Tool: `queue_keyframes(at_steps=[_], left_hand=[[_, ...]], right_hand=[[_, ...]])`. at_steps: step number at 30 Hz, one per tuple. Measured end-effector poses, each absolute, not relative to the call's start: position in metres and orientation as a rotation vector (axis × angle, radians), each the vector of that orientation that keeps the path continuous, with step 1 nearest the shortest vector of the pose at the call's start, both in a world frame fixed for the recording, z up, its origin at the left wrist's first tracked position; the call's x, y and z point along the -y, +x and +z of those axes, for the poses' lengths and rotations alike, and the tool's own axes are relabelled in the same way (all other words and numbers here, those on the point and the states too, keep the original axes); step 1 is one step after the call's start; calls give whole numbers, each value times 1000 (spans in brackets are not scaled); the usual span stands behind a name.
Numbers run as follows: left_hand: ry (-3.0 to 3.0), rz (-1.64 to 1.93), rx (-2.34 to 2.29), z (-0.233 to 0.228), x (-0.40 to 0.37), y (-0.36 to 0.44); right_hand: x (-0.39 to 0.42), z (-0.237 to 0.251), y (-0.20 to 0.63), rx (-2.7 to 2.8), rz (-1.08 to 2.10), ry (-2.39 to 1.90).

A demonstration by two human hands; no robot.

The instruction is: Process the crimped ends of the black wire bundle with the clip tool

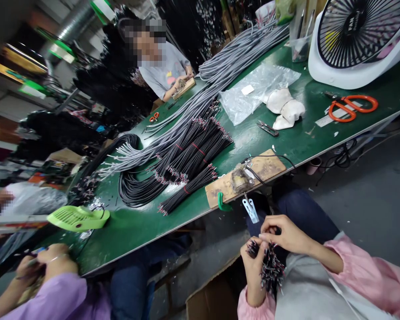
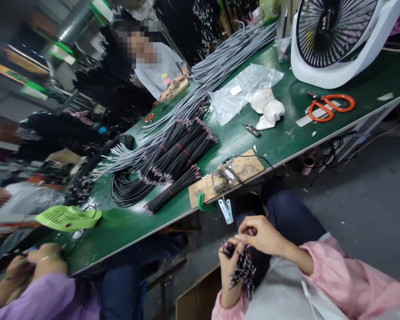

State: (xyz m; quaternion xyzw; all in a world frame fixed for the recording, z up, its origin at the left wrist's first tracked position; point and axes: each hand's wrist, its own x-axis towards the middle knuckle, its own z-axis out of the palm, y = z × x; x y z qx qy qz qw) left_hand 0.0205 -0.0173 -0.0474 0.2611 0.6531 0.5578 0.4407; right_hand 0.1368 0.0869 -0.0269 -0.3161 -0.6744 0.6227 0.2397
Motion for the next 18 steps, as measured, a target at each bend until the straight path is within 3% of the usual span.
queue_keyframes(at_steps=[10,18], left_hand=[[540,1397,-1602,-61,21,18],[451,1432,-1610,-45,11,25]], right_hand=[[-87,-26,137,1816,1717,-884],[-86,-31,135,1786,1700,-936]])
